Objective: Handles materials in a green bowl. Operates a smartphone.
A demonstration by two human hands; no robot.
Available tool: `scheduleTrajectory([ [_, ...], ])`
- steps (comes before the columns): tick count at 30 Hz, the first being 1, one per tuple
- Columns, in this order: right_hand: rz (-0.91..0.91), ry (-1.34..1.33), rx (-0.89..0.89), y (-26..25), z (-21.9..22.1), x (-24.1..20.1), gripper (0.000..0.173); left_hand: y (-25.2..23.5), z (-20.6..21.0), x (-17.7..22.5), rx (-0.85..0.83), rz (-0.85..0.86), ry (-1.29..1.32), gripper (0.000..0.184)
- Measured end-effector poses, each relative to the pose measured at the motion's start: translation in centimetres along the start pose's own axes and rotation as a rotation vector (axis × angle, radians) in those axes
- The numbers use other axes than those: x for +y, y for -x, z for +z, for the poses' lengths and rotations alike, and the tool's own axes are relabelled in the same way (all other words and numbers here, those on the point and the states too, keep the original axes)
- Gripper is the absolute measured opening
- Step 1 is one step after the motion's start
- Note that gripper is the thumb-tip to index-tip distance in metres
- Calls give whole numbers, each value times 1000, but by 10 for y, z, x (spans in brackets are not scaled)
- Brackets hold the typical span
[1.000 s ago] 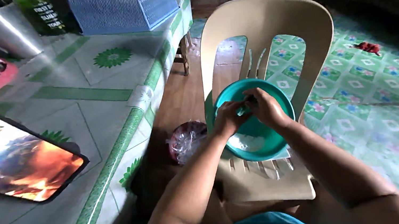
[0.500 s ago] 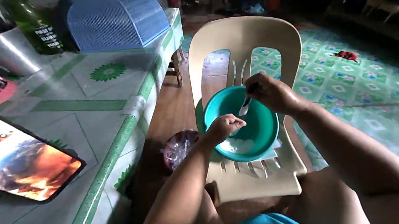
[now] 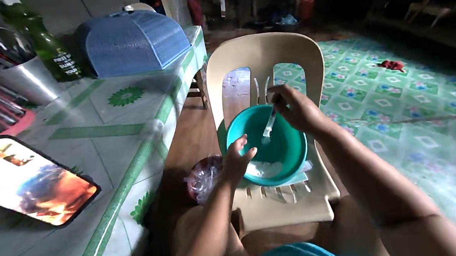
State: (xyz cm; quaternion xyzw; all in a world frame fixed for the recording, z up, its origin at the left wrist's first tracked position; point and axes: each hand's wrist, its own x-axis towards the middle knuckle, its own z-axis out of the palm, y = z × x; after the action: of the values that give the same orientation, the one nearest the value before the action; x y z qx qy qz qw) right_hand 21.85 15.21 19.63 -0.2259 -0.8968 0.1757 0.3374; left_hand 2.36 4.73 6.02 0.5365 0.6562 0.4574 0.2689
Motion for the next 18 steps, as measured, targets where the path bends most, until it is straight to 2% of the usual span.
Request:
scheduleTrajectory([
  [2, -49, -17, 168, -1, 2, -2, 34, 9, -2, 6, 29, -5, 47, 56],
  [3, -53, -11, 184, -3, 11, 2, 33, 11, -3, 11, 33, -25, 56, 53],
  [6, -2, 38, -99, -12, 38, 17, 35, 12, -2, 12, 83, -53, 63, 46],
  [8, 2, 34, -133, -21, 29, 11, 37, 9, -3, 4, 85, -17, 73, 45],
  [11, 11, 16, -2, -19, 5, -11, 37, 2, 0, -3, 119, -17, 143, 40],
  [13, -30, 9, 117, -16, 19, -4, 32, -3, -1, 1, 117, -41, 116, 39],
  [16, 72, 50, -153, -17, 50, 15, 36, -11, -3, 0, 53, -89, 49, 40],
  [18, 66, 54, -187, -24, 41, 10, 37, -13, -2, -2, 80, -65, 68, 38],
])
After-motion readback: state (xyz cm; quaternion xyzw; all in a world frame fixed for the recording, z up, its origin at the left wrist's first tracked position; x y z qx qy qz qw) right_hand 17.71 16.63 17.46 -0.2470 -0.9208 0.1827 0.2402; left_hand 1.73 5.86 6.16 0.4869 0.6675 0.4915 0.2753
